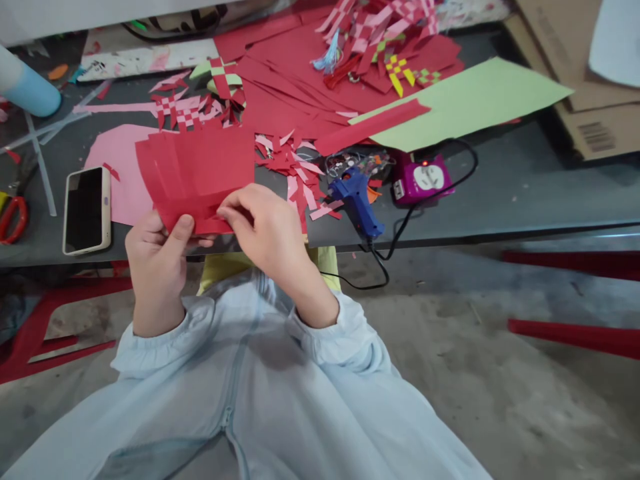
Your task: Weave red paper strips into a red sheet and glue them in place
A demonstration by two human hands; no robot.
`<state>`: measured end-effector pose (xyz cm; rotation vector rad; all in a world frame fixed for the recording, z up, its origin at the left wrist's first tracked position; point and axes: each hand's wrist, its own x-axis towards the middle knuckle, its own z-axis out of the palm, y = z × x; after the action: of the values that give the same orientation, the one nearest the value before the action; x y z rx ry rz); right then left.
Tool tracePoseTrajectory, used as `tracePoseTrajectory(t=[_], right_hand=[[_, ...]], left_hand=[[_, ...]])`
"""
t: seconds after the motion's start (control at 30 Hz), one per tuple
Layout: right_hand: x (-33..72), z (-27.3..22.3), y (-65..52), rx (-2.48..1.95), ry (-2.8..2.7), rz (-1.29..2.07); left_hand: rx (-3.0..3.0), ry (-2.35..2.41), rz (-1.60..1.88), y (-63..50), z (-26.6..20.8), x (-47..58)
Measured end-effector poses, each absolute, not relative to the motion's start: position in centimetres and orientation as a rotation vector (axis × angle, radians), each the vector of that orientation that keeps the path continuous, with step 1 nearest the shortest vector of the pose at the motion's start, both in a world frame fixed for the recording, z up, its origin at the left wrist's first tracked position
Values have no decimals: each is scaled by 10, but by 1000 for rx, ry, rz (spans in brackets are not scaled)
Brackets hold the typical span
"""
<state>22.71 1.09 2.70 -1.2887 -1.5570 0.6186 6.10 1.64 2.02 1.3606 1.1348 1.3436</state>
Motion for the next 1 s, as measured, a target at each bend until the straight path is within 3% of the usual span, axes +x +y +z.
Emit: tracePoseTrajectory(t=[1.0], right_hand=[[261,37,-19,-1425,-1385,818]], left_hand=[[953,1163,1262,6,33,51]])
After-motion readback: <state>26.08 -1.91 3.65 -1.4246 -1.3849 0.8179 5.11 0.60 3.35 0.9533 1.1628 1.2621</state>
